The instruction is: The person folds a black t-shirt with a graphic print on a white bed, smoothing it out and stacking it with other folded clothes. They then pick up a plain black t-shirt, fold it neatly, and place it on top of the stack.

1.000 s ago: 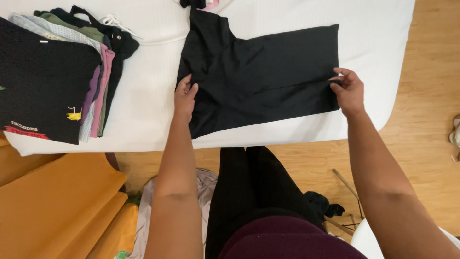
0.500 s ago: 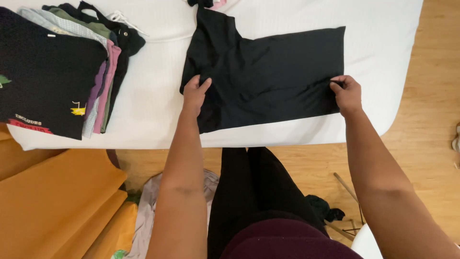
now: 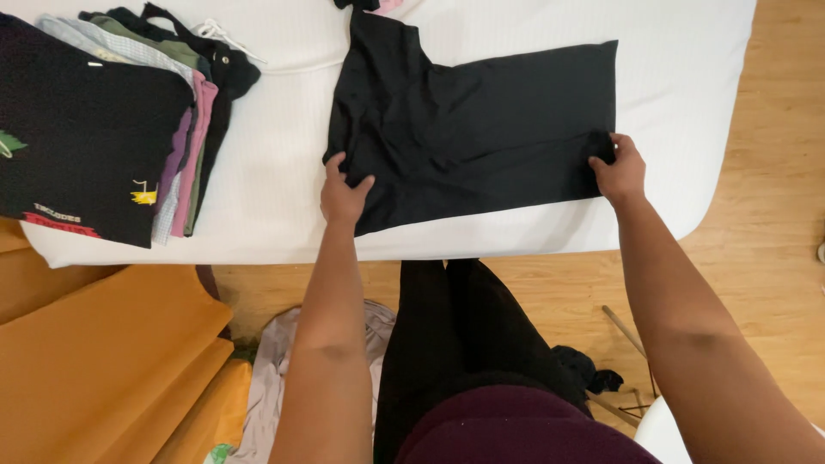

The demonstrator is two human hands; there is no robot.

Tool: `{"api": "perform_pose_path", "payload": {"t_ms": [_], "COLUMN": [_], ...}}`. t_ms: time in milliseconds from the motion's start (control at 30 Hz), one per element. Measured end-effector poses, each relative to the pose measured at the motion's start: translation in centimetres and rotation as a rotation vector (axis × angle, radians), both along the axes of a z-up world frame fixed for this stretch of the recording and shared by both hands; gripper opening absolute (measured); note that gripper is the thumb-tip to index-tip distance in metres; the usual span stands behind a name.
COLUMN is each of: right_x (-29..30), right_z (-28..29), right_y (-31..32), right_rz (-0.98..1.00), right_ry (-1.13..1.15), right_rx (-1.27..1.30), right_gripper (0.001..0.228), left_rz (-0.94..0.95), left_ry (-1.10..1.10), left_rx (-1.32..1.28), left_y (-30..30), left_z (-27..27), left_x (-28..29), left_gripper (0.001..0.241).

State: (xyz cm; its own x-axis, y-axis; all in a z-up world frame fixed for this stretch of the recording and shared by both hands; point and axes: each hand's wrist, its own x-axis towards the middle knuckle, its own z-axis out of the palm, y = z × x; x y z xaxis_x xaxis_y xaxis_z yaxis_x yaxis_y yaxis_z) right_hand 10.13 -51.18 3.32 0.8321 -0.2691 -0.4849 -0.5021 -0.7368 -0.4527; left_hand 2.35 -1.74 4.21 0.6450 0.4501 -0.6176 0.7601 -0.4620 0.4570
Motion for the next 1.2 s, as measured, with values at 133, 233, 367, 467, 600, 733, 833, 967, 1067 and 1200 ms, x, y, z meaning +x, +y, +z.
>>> {"api": "perform_pose_path", "payload": {"t_ms": [133,233,367,467,600,733,833,967,1067,1200], "right_x": [-1.5,-2.5,-3.6,-3.8,-2.4,0.0,1.7,3.1,3.1,3.0], "right_z": [-0.2,0.3,-0.1,1.5,1.3,-0.8,-0.9,-0.3,-0.1,-0.7], "right_y": [-1.1,-0.9,0.8,6.7,15.6,23.0,27.2,30.1,31.0,30.3], "right_rz": [-0.013,-0.109,-0.008,0.304,0.555,0.683,0.662,0.581,0.578,0.554], "right_ry": [-0.001,-0.037,-0.217,-0.538,-0.519,-0.461,-0.355,-0.122,-0.046,0.001], "right_rx": [-0.01,0.028,-0.194,-0.418,-0.26,0.003,0.119,0.125,0.072,0.107], "right_gripper": [0.049,0.046,0.054,0.058,0.041,0.041,0.047,0.057,0.057,0.049], "left_rz": [-0.085,-0.103,-0.067,-0.008,-0.034,0.011,0.01,-0.011,0.003,-0.075], "left_ry": [-0.028,-0.133,-0.144,-0.054,-0.145,-0.145,-0.18,-0.188,-0.117,-0.116], "left_rx": [0.138,0.165,0.242,0.271,0.426,0.376,0.354,0.21,0.12,0.053], "left_y": [0.1,0.0,-0.3,-1.8,-4.4,-5.5,-4.9,-3.3,-2.7,-1.8], "left_z": [-1.5,-1.9,-2.3,-1.4,-0.3,-0.1,-1.1,-3.5,-1.8,-2.4], "left_x": [-4.1,-6.7,-8.8,-8.5,-5.3,-2.0,0.4,3.8,6.3,6.2], "left_gripper": [0.074,0.068,0.062,0.062,0.066,0.071,0.07,0.065,0.067,0.061]}}
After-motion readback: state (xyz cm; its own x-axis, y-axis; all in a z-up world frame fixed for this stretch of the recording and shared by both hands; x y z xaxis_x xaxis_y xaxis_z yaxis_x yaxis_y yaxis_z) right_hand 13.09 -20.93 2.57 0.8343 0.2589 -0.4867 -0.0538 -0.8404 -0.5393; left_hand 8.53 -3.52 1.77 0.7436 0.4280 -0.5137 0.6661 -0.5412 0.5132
